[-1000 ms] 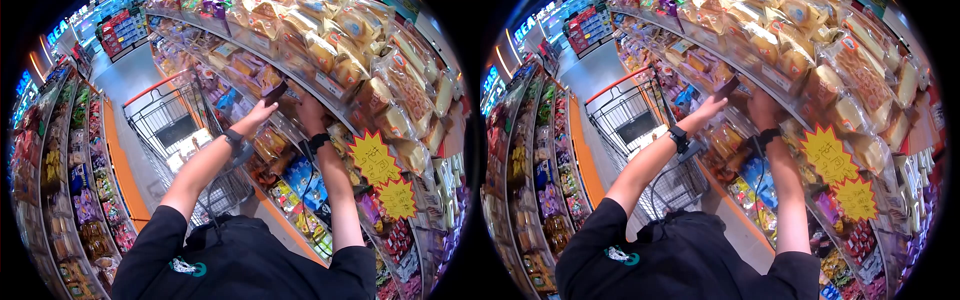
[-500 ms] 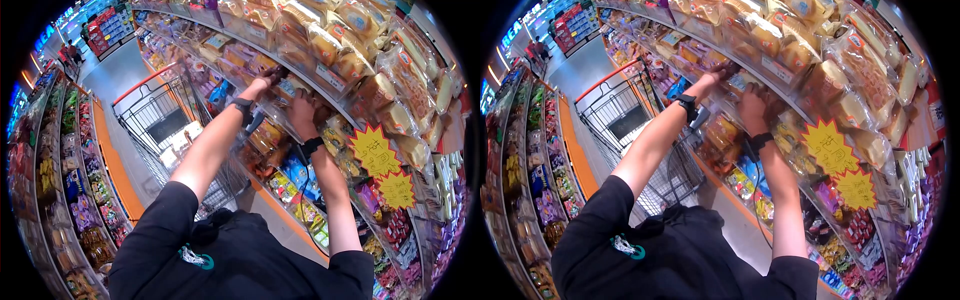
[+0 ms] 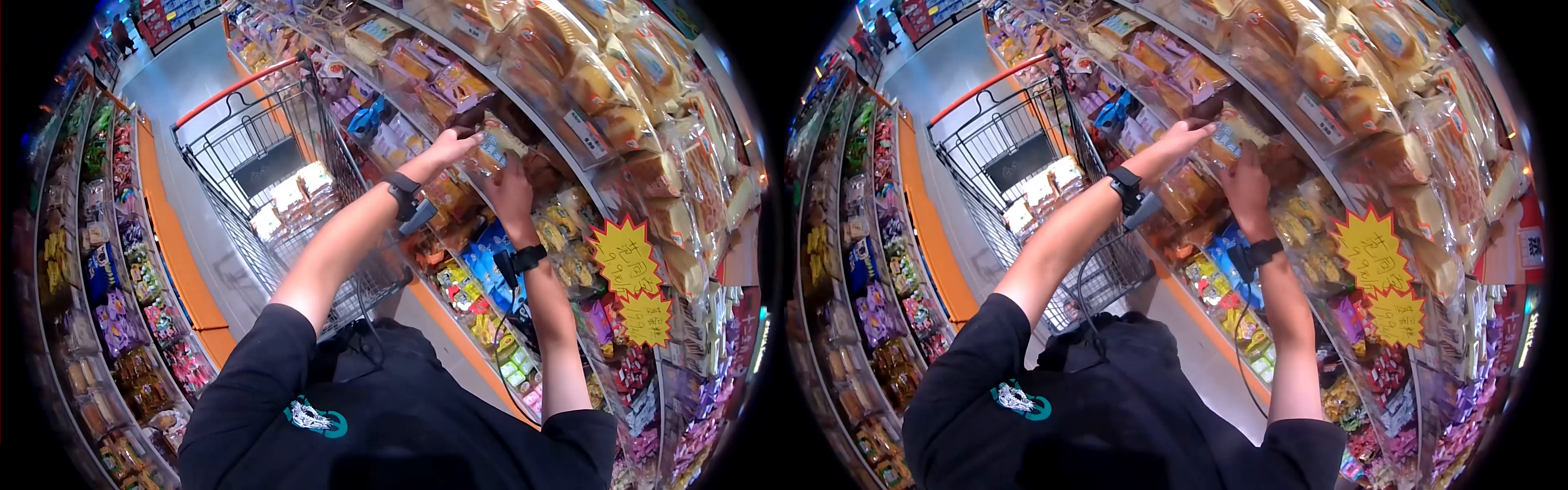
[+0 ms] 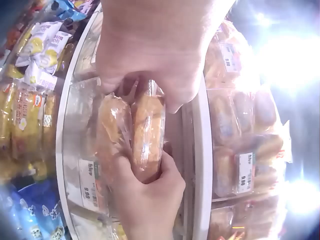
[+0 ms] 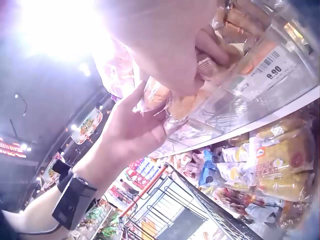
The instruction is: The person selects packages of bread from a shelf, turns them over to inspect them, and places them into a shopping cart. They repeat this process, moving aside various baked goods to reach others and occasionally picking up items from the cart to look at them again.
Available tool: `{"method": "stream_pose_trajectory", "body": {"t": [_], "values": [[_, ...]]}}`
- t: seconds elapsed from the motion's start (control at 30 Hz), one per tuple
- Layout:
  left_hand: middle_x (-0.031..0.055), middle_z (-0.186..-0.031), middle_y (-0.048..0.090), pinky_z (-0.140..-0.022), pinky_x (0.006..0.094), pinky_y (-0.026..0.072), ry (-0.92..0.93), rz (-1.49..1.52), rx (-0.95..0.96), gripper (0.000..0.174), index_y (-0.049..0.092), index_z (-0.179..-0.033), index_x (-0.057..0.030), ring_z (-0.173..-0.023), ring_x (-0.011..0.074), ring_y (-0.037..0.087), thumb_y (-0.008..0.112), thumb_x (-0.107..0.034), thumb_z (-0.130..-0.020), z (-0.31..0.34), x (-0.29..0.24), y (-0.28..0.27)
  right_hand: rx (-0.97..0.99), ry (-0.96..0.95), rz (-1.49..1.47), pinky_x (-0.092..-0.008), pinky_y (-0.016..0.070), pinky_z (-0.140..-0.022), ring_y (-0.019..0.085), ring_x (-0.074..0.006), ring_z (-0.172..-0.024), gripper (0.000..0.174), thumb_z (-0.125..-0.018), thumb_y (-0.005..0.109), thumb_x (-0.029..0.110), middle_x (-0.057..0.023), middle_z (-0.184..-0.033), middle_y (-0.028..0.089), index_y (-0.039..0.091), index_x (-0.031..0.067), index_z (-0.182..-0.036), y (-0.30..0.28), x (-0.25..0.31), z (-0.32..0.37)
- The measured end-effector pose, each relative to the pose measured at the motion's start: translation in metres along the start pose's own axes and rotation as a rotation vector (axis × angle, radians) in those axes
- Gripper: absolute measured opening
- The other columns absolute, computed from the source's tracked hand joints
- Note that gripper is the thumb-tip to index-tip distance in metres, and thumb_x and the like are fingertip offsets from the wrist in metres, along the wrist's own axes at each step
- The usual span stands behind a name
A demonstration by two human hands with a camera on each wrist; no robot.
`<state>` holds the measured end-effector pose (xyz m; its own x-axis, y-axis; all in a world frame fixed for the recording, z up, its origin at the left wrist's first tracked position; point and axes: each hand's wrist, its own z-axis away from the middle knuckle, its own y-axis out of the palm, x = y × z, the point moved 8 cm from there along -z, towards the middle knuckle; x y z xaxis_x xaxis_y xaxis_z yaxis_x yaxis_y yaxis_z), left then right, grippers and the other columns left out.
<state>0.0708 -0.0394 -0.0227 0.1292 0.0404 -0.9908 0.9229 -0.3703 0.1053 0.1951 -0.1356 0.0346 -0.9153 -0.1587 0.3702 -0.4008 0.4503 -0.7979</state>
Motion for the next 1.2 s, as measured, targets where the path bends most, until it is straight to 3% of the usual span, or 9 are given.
{"method": "stream_pose_trajectory", "body": {"t": [0.13, 0.17, 0.23, 0.27, 0.37, 0.5, 0.9, 1.07, 1.2], "values": [[-0.002, -0.071, 0.049, -0.044, 0.0225, 0.0229, -0.18, 0.282, 0.081, 0.051, 0.058, -0.089, -0.0056, -0.048, 0.0058, 0.027, 0.059, -0.056, -0.084, 0.02, 0.004, 0.007, -0.007, 0.122, -0.017, -0.0417, 0.0505, -0.076, 0.064, -0.0342, -0.086, 0.056, -0.073, 0.066, 0.013, -0.021, -0.104, 0.062, 0.048, 0.0019, -0.125, -0.018, -0.001, 0.012], [0.0046, -0.089, 0.057, -0.058, 0.0253, 0.0408, -0.252, 0.418, 0.21, 0.061, 0.058, -0.104, -0.0055, -0.063, 0.0115, 0.05, 0.057, -0.062, -0.082, 0.022, 0.015, 0.015, -0.063, 0.04, 0.007, -0.0411, 0.0506, -0.076, 0.064, -0.0337, -0.087, 0.057, -0.073, 0.067, 0.012, -0.0215, -0.106, 0.061, 0.048, 0.0015, -0.125, -0.025, 0.007, 0.016], [0.0135, -0.117, 0.055, -0.088, 0.0436, 0.0424, -0.42, 0.61, 0.33, 0.07, 0.053, -0.12, -0.0091, -0.101, 0.0257, 0.057, 0.056, -0.065, -0.08, 0.051, 0.011, 0.034, -0.171, -0.121, 0.056, -0.0399, 0.051, -0.076, 0.064, -0.0327, -0.091, 0.059, -0.072, 0.068, 0.01, -0.0224, -0.108, 0.06, 0.047, 0.0008, -0.126, -0.039, 0.026, 0.033], [0.0166, -0.137, 0.041, -0.103, 0.0575, 0.0238, -0.54, 0.643, 0.377, 0.078, 0.045, -0.132, -0.0137, -0.128, 0.0346, 0.038, 0.055, -0.069, -0.077, 0.074, 0.002, 0.037, -0.165, -0.113, 0.086, -0.0373, 0.0517, -0.078, 0.062, -0.0334, -0.097, 0.062, -0.07, 0.07, 0.005, -0.0226, -0.116, 0.058, 0.046, 0.0012, -0.128, -0.039, 0.031, 0.043], [0.012, -0.132, 0.048, -0.1, 0.0612, 0.0261, -0.52, 0.694, 0.486, 0.079, 0.044, -0.132, -0.0162, -0.126, 0.0327, 0.04, 0.056, -0.07, -0.076, 0.106, 0.004, 0.04, -0.07, -0.097, 0.012, -0.0375, 0.0522, -0.084, 0.059, -0.0363, -0.105, 0.062, -0.068, 0.074, 0.006, -0.0199, -0.123, 0.054, 0.048, 0.0013, -0.124, -0.038, 0.057, 0.077], [0.0041, -0.113, 0.061, -0.083, 0.0355, 0.0517, -0.499, 0.855, 0.439, 0.047, 0.051, -0.123, -0.0089, -0.1, 0.0177, 0.061, 0.056, -0.042, -0.09, 0.143, 0.032, 0.015, 0.011, -0.255, 0.091, -0.0377, 0.0504, -0.087, 0.058, -0.0355, -0.108, 0.067, -0.06, 0.073, 0.0, -0.0222, -0.121, 0.056, 0.048, -0.0015, -0.122, -0.017, 0.105, 0.108], [0.0132, -0.117, 0.059, -0.094, 0.0393, 0.0484, -0.43, 0.839, 0.031, 0.047, 0.044, -0.126, 0.0023, -0.108, 0.0246, 0.059, 0.06, -0.01, -0.084, 0.219, 0.094, -0.142, 0.363, -0.086, -0.156, -0.0433, 0.0465, -0.093, 0.047, -0.0437, -0.118, 0.089, -0.064, 0.08, 0.021, -0.0295, -0.146, 0.018, 0.033, 0.011, -0.14, 0.101, 0.185, 0.137], [0.014, -0.122, 0.056, -0.095, 0.0389, 0.0479, -0.395, 1.032, 0.042, 0.048, 0.044, -0.127, -0.0012, -0.11, 0.0251, 0.058, 0.059, 0.0, -0.081, 0.23, 0.095, -0.169, 0.471, 0.145, -0.608, -0.038, 0.029, -0.108, 0.032, -0.0325, -0.132, 0.105, -0.071, 0.08, 0.033, -0.0273, -0.142, 0.026, 0.012, -0.006, -0.141, 0.143, 0.179, 0.147], [0.0139, -0.124, 0.055, -0.095, 0.0382, 0.0473, -0.433, 0.962, 0.158, 0.054, 0.04, -0.129, -0.0028, -0.112, 0.0233, 0.056, 0.064, -0.002, -0.08, 0.232, 0.083, -0.157, 0.43, 0.529, -0.857, -0.035, 0.0358, -0.103, 0.042, -0.0251, -0.123, 0.083, -0.08, 0.073, 0.029, -0.0212, -0.134, 0.039, 0.025, -0.0061, -0.136, 0.157, 0.145, 0.161]]}}
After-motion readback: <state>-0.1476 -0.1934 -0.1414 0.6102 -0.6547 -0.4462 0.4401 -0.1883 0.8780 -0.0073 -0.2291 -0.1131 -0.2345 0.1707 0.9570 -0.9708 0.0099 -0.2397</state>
